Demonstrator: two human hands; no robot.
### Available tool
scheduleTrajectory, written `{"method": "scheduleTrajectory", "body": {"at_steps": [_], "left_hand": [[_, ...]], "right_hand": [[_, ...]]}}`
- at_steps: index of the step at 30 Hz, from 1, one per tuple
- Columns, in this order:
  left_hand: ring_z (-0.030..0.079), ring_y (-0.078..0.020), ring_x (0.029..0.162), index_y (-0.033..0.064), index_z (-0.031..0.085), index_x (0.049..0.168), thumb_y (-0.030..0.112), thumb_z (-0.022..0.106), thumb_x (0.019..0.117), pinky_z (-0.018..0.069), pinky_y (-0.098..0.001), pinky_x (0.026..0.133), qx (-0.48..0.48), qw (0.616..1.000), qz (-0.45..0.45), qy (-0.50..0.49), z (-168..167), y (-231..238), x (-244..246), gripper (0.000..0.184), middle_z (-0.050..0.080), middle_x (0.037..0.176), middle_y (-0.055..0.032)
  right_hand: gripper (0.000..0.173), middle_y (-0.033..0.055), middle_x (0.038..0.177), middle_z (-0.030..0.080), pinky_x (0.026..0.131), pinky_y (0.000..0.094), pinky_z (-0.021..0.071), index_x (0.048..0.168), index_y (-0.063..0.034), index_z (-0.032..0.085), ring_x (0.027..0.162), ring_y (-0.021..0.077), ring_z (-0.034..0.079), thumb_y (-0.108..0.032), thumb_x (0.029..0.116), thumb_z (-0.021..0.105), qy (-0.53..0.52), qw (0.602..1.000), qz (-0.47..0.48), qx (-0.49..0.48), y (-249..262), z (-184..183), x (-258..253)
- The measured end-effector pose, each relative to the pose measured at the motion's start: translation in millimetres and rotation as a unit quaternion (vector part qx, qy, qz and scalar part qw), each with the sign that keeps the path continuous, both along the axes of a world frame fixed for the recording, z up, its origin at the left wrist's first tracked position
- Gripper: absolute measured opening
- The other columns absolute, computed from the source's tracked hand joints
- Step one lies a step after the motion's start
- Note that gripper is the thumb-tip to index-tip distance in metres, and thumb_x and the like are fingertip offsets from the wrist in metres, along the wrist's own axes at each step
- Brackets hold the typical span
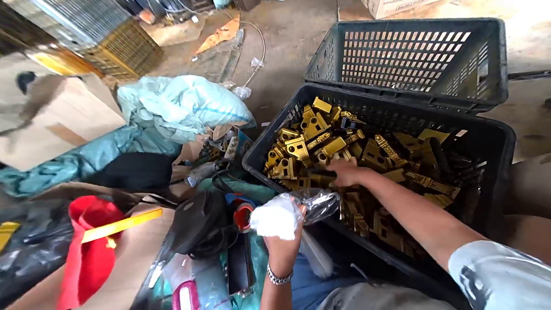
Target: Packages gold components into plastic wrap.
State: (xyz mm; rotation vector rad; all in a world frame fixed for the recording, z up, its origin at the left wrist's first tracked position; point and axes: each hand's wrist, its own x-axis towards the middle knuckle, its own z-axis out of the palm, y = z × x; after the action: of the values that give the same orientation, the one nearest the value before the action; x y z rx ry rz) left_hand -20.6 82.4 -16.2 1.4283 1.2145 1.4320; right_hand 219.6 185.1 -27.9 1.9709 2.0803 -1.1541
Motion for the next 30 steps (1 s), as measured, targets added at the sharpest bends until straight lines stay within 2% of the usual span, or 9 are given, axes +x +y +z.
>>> {"method": "scheduleTrajectory", "body": {"at_steps": [2,5,7,9,15,20,23,27,30], "left_hand": [[0.066,-0.0046,0.105,-0.0180,0.054,0.121,0.002,0.081,0.0772,0.0541,-0.0222,0.097,-0.026,1.000,-0.014,-0.008,4.1,2.0,13.3,0.055,0.070,0.110,-0.0110],[0.068,-0.0049,0.096,-0.0110,0.056,0.120,-0.005,0.077,0.0777,0.0583,-0.0222,0.088,-0.114,0.990,-0.029,-0.078,22.9,2.1,41.5,0.048,0.071,0.104,-0.0063],[0.069,-0.0070,0.082,-0.0052,0.060,0.115,-0.004,0.075,0.0809,0.0608,-0.0238,0.076,-0.170,0.975,-0.056,-0.135,32.7,-0.4,56.6,0.038,0.071,0.094,-0.0038],[0.066,-0.0089,0.071,-0.0014,0.061,0.108,-0.005,0.069,0.0850,0.0592,-0.0244,0.067,-0.216,0.945,-0.114,-0.219,35.7,-4.9,68.8,0.025,0.068,0.084,-0.0039],[0.061,-0.0086,0.061,-0.0020,0.059,0.110,-0.006,0.060,0.0930,0.0556,-0.0217,0.059,-0.270,0.891,-0.149,-0.333,44.6,-14.6,88.1,0.017,0.064,0.077,-0.0055],[0.056,-0.0058,0.051,0.0038,0.060,0.086,-0.002,0.045,0.1013,0.0521,-0.0189,0.053,-0.325,0.844,-0.171,-0.391,52.5,-8.1,83.0,0.022,0.058,0.062,-0.0013],[0.051,-0.0029,0.045,0.0065,0.058,0.087,0.006,0.036,0.1070,0.0481,-0.0162,0.048,-0.346,0.809,-0.197,-0.432,50.8,6.6,67.8,0.030,0.051,0.055,0.0038],[0.048,-0.0008,0.047,0.0038,0.060,0.097,-0.005,0.049,0.0998,0.0447,-0.0144,0.048,-0.285,0.890,-0.122,-0.335,49.8,3.4,62.8,0.015,0.055,0.061,0.0031],[0.063,-0.0031,0.074,-0.0024,0.061,0.111,-0.005,0.070,0.0873,0.0549,-0.0200,0.070,-0.159,0.965,-0.116,-0.175,38.7,-29.5,79.0,0.026,0.067,0.085,0.0005]], "right_hand": [[0.047,0.0237,0.138,0.059,0.110,0.0681,0.0334,0.132,-0.0008,0.065,0.133,0.0417,0.051,-0.023,0.0926,0.077,0.129,0.970,-0.145,0.144,-29.2,17.0,26.0],[0.036,0.0037,0.115,0.068,0.092,0.0374,0.0573,0.125,-0.0100,0.058,0.107,0.0146,0.066,-0.005,0.0893,0.062,0.489,0.754,-0.351,0.263,-82.8,54.0,40.9],[0.033,0.0000,0.115,0.073,0.088,0.0357,0.0604,0.122,-0.0202,0.064,0.104,0.0132,0.070,-0.032,0.0910,0.066,0.640,0.655,-0.337,0.220,-114.8,68.5,37.8],[0.062,0.0019,0.126,0.070,0.095,0.0370,0.0584,0.136,-0.0177,0.062,0.111,0.0153,0.068,-0.053,0.0873,0.074,0.669,0.677,-0.257,0.170,-133.6,60.0,30.1],[0.050,0.0078,0.115,0.071,0.098,0.0451,0.0571,0.126,-0.0090,0.059,0.109,0.0211,0.069,-0.035,0.0889,0.080,0.734,0.577,-0.304,0.191,-139.9,43.6,8.9],[0.036,-0.0010,0.109,0.073,0.092,0.0345,0.0604,0.121,-0.0071,0.061,0.101,0.0111,0.071,-0.020,0.0912,0.076,0.631,0.673,-0.264,0.281,-144.9,40.7,-2.5],[0.041,0.0072,0.126,0.069,0.105,0.0279,0.0530,0.125,0.0023,0.069,0.120,0.0110,0.064,-0.013,0.0872,0.079,0.453,0.761,-0.135,0.444,-147.0,26.1,5.0],[0.038,0.0174,0.124,0.072,0.110,0.0318,0.0504,0.119,0.0040,0.072,0.126,0.0209,0.064,-0.012,0.0848,0.080,0.385,0.801,-0.040,0.457,-156.6,12.7,24.5],[0.038,0.0157,0.115,0.072,0.101,0.0268,0.0541,0.114,0.0045,0.072,0.112,0.0147,0.067,-0.006,0.0791,0.078,0.295,0.815,-0.097,0.490,-150.2,11.8,37.5]]}}
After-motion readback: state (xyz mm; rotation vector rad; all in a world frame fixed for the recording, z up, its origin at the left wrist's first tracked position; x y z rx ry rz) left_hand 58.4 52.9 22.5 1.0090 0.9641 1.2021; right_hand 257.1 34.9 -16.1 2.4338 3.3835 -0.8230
